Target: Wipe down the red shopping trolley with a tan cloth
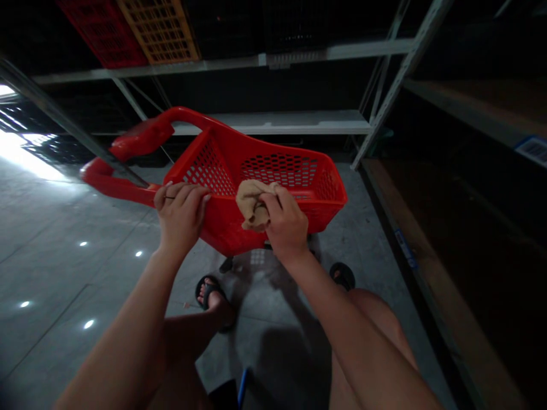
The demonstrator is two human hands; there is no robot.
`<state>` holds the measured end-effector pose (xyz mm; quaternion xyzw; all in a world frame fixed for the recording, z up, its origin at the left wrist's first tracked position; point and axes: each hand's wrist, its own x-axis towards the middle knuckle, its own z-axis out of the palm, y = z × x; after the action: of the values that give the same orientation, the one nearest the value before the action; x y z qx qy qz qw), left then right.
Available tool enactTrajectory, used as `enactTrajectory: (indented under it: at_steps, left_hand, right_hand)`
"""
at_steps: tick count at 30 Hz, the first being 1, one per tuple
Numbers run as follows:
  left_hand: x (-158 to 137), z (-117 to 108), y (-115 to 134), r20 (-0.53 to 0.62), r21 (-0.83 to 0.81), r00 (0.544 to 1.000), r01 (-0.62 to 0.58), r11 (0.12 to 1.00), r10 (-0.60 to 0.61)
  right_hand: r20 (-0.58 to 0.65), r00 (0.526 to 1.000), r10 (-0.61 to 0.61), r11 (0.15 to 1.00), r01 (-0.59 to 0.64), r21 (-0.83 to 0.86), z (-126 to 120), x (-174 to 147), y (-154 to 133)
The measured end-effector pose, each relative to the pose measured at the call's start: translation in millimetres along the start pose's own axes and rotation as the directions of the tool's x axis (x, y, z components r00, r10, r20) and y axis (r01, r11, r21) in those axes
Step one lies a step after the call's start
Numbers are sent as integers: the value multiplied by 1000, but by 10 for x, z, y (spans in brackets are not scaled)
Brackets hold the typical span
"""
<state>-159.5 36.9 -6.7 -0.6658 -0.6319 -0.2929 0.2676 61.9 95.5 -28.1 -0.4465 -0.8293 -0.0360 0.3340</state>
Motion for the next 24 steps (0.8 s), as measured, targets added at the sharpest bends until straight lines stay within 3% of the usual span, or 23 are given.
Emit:
enactTrajectory:
  at_steps: [1,3,6,8,9,15,18,22,24]
  left_hand:
    - [-1,-7,4,11,0,1000,10,1000,-10]
    - [0,-17,9,28,2,999,26,1000,-26]
    - [6,-14,2,35,-6,999,30,1000,-30]
    - [12,-2,-13,29,-15,999,19,1000,-19]
    - [13,4,-23,25,-18,1000,11,1000,-10]
    - [-47,-34,-155,22,-17,998,-52,999,52]
    - [-120,-107,-240,55,-13,996,-74,997,74]
    - [-206,-167,-302,45,-30,997,-63,998,64]
    - [-231,-170,-299,19,-33,999,-37,999,38]
  right_hand:
    - [23,1000,-2,1000,2,-18,48,1,-37]
    - [194,980,-48,995,63,-71,228,-40,-150]
    - [474,854,-214,962,270,-51,585,-183,-394]
    - [554,767,-324,928,373,26,794,-314,-552]
    - [560,752,-348,920,390,47,876,-382,-613]
    - [483,751,-450,886,444,135,1029,-521,-720]
    - [316,811,-493,870,459,179,894,-271,-696]
    - [26,966,-257,959,252,133,599,100,-577]
    - [-108,985,-137,981,150,123,484,172,-488]
